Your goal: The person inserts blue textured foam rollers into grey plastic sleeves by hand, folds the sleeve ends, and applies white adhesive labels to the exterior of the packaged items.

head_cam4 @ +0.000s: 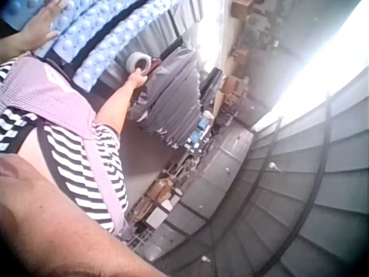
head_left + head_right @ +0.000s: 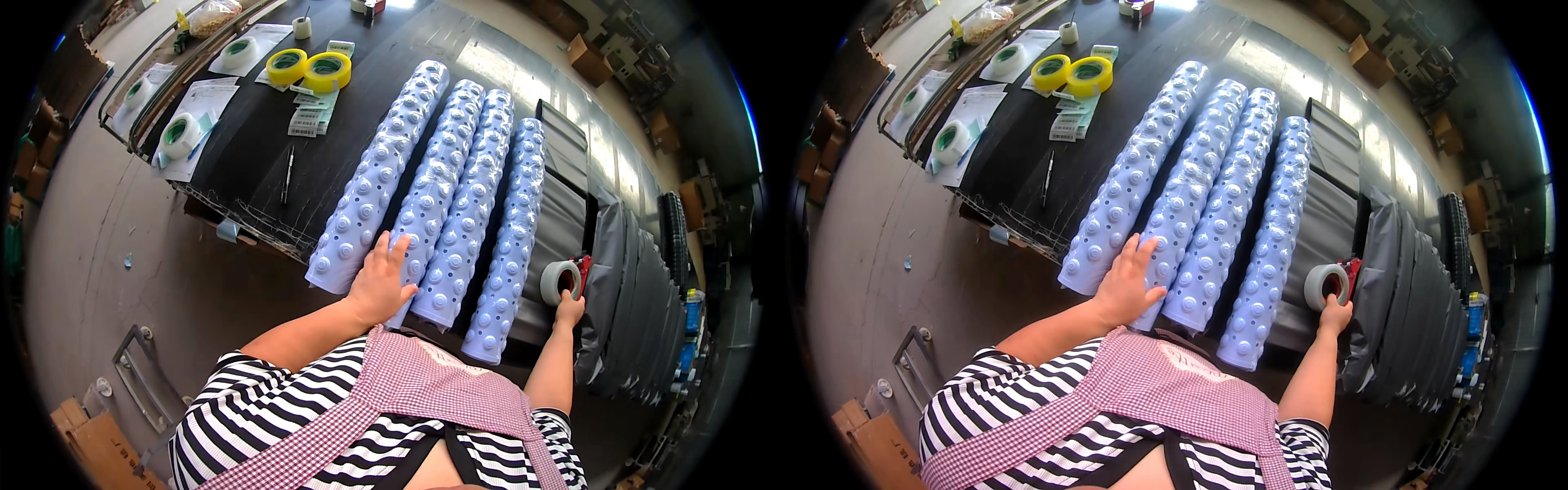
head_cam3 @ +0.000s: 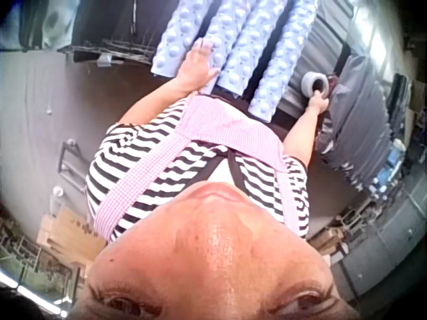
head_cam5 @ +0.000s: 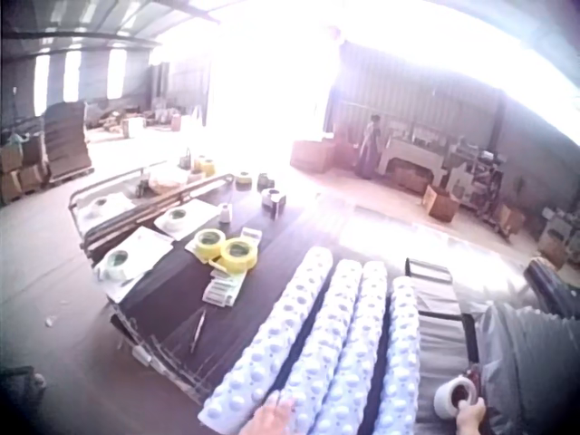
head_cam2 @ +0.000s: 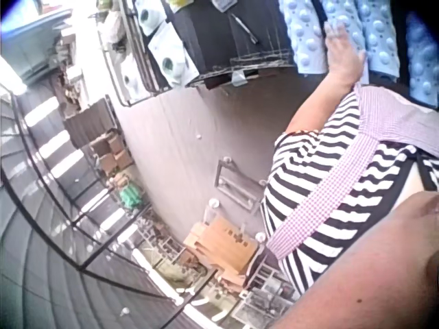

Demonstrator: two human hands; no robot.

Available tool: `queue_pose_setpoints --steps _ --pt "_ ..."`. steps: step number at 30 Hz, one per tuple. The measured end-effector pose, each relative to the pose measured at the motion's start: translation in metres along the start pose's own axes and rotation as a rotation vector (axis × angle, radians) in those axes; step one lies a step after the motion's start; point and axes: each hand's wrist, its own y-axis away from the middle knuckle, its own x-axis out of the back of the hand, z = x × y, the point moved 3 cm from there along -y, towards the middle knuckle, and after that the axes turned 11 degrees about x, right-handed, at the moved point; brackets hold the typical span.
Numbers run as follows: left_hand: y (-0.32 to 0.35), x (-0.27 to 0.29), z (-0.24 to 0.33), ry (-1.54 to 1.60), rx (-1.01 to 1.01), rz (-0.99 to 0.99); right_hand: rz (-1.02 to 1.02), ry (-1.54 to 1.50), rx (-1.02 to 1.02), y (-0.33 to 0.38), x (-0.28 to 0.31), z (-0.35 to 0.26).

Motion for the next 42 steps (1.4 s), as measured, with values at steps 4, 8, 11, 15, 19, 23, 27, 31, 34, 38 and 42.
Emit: queue_pose_setpoints --steps 4,8,11,15,19,23,27,31,34,38,42 --pt "-0.001 0.003 0.016 -0.317 -0.013 -0.01 -0.007 0.05 0.001 0.0 0.001 -0.006" --pt "-0.003 0.007 0.018 -0.469 -0.023 0.023 0.001 0.019 0.003 0.002 0.0 -0.002" --pt "-0.01 0.034 0.012 -0.387 -0.059 -0.11 0.003 0.042 -0.017 0.001 -0.001 0.001" --pt "-0.011 0.07 -0.022 -0.51 -0.092 0.119 0.008 0.021 -0.013 -0.001 -0.001 -0.001" --pt "-0.011 0.068 -0.056 -0.344 -0.072 0.138 -0.012 0.023 -0.009 0.002 -0.001 -0.008" --pt "-0.009 0.052 -0.034 -0.438 -0.083 0.146 -0.002 0.051 -0.018 0.001 0.003 -0.005" --pt "-0.003 0.041 -0.021 -0.597 -0.129 0.238 -0.005 0.017 -0.051 0.003 0.0 -0.004" --pt "-0.01 0.049 -0.024 -0.626 -0.14 0.232 0.003 0.003 -0.019 0.0 0.0 0.001" --pt "-0.017 0.072 -0.028 -0.77 -0.197 0.26 0.013 0.006 -0.006 0.0 -0.001 0.005" --pt "-0.012 0.066 -0.036 -0.859 -0.244 0.286 0.022 0.009 -0.011 -0.002 -0.003 0.004" --pt "0.001 0.047 -0.03 -0.707 -0.296 0.273 0.014 -0.011 -0.016 0.001 -0.003 -0.001"
